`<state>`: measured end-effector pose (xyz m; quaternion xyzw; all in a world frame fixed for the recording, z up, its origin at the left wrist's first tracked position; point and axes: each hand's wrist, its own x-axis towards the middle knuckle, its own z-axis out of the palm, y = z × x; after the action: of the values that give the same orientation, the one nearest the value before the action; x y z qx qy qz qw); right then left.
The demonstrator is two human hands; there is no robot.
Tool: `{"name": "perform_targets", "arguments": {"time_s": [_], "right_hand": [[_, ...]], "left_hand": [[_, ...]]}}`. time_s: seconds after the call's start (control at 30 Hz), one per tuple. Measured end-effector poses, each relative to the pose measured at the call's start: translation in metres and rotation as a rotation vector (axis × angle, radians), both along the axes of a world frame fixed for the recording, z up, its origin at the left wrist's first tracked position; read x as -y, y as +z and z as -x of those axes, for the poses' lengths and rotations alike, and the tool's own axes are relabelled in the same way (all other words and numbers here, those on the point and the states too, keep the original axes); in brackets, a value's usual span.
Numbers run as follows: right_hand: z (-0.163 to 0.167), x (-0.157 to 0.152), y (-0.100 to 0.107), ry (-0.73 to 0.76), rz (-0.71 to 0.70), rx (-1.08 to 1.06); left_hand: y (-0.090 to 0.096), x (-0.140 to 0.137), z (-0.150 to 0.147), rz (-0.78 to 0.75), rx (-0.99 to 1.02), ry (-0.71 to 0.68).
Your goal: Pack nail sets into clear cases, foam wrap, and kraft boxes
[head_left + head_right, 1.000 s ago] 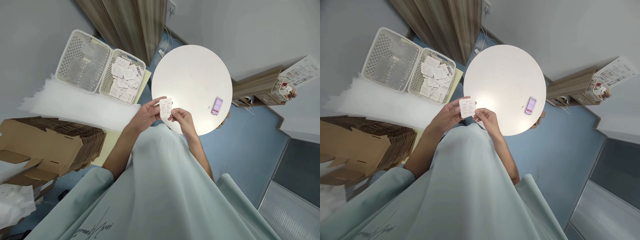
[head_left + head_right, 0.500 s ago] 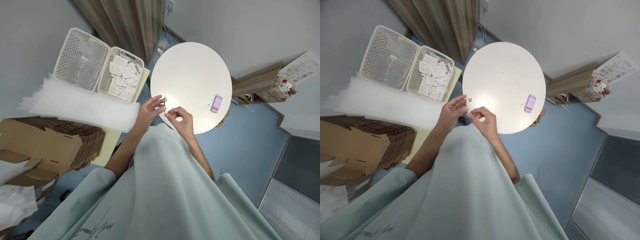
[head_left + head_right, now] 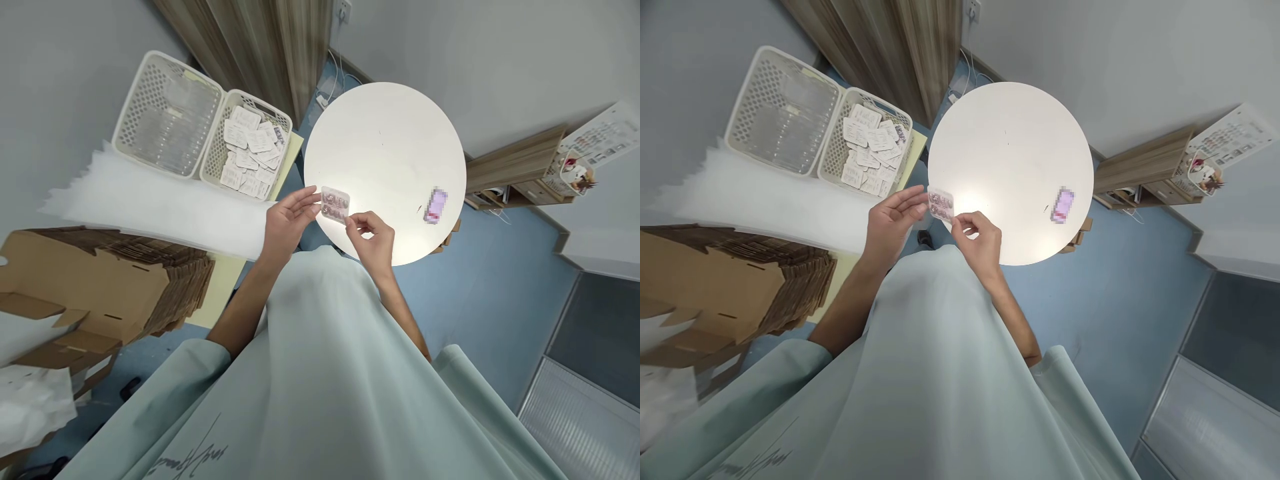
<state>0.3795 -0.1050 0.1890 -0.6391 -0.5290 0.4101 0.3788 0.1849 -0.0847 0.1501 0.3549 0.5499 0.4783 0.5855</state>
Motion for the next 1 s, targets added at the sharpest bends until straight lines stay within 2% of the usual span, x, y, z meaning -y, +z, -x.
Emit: {"name": "perform_targets", "arguments": {"time_s": [0.13, 0.3, 0.53, 0.77, 0.87, 1.0], "right_hand": [[-0.007, -0.004, -0.004, 0.011, 0.127, -0.172], [-0.011, -0.004, -0.004, 0.031, 0.181, -0.262], [-0.019, -0.01, -0.003, 0.156, 0.27, -0.357], [-0.023, -0.011, -0.011, 0.255, 0.373, -0.467], [-0.022, -0.011, -0.013, 0.23, 0.366, -0.467], [-0.018, -0.01, -0.011, 0.088, 0.291, -0.343]], "left_hand": [[-0.001, 0.001, 0.01, 0.025, 0.011, 0.011], [0.002, 0.0, 0.017, 0.079, 0.135, -0.055], [0.0, -0.007, 0.023, 0.119, 0.386, -0.304], [0.001, -0.009, 0.019, 0.15, 0.435, -0.46], [0.001, -0.011, 0.016, 0.149, 0.421, -0.452], [0.002, -0.012, 0.009, 0.118, 0.329, -0.387]]}}
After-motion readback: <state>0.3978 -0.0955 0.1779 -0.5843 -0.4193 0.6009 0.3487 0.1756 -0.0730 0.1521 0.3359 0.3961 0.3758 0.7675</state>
